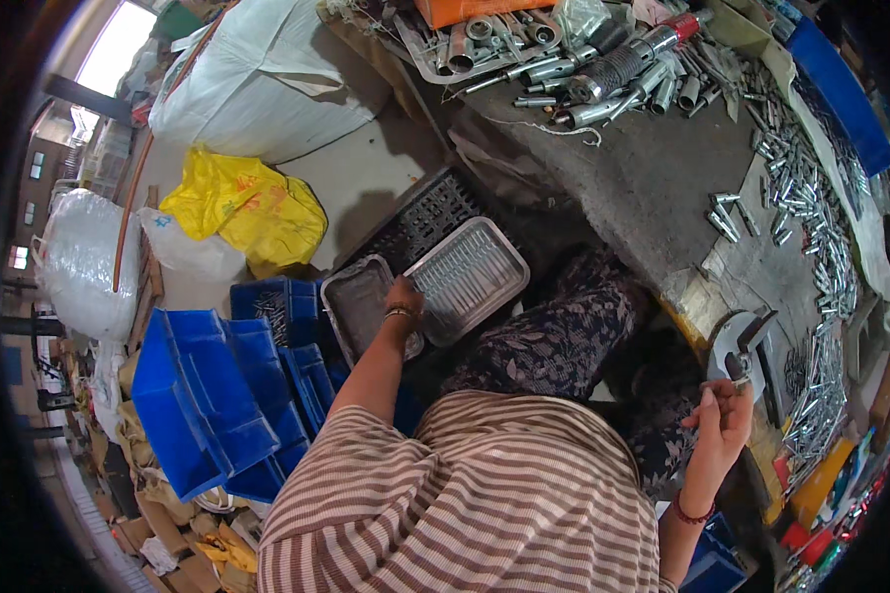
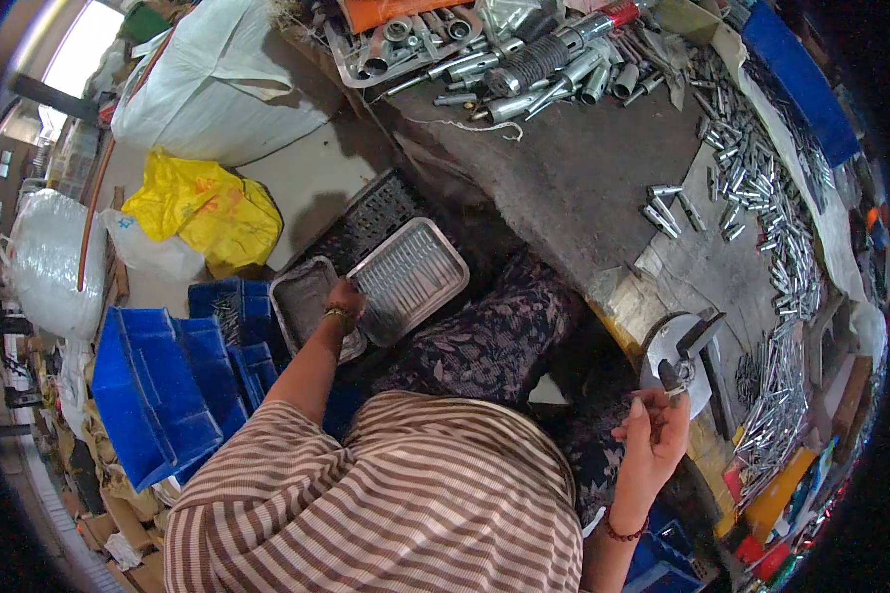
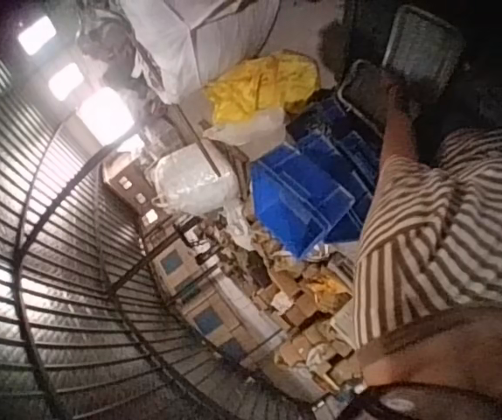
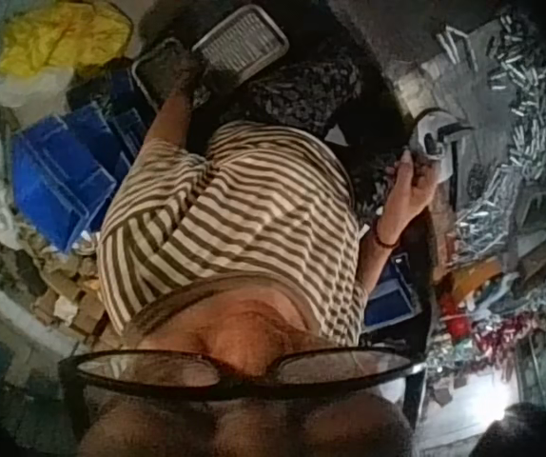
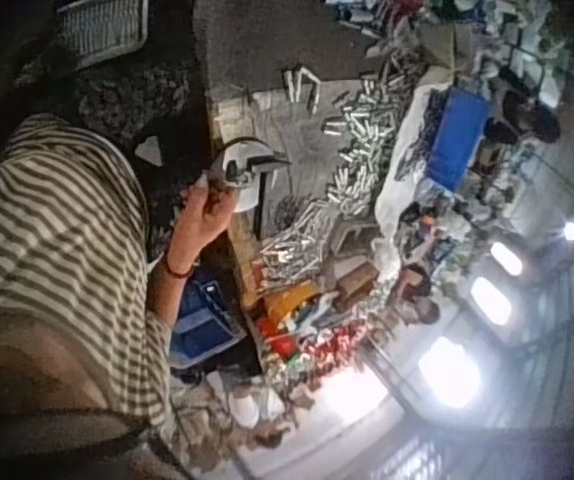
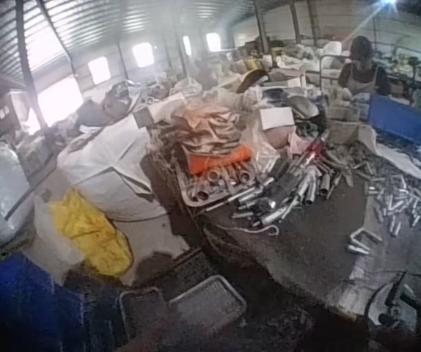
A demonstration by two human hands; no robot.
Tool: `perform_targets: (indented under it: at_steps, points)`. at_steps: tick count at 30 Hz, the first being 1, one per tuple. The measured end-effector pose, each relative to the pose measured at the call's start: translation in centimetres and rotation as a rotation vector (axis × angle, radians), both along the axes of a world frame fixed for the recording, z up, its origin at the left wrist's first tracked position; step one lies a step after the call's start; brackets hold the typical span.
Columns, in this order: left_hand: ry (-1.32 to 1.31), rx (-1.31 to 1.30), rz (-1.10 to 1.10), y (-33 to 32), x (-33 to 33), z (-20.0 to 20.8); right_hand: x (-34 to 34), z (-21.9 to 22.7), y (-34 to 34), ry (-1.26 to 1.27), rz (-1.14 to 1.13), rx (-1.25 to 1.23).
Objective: The person assembles metal components by inserting pins into metal sleeves, hammering them securely on a metal fixture with a small hammer, and placing the completed parts into a tray.
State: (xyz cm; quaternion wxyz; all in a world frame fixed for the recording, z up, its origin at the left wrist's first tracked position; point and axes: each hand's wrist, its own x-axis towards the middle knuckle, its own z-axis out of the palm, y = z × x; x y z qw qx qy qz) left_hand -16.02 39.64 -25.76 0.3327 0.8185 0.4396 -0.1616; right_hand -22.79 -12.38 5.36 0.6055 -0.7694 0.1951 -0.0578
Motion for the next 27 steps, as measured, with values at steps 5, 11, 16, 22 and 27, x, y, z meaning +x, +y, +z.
perform_targets:
  at_steps: [5, 11, 16, 22, 27]
  points:
    - [0.060, 0.243, -0.347, -3.9, 1.8, 3.2, -0.6, 0.6, 0.0, 0.016, -0.056, -0.034]
    - [-0.337, 0.256, -0.350, -0.7, 0.7, 2.8, 0.3, 1.2, 1.1, 0.047, -0.005, 0.129]
    - [-1.002, 0.106, -0.352, -13.8, 10.7, 20.1, -0.4, 0.5, 0.7, -0.051, 0.019, 0.043]
    - [-1.205, -0.189, -1.140, -30.9, 14.1, 34.2, -0.5, 1.7, 0.3, -0.163, 0.129, -0.205]
    - [-1.224, 0.038, -1.463, -36.8, 17.2, 32.8, -1.6, 2.9, -1.2, -0.267, 0.168, -0.339]
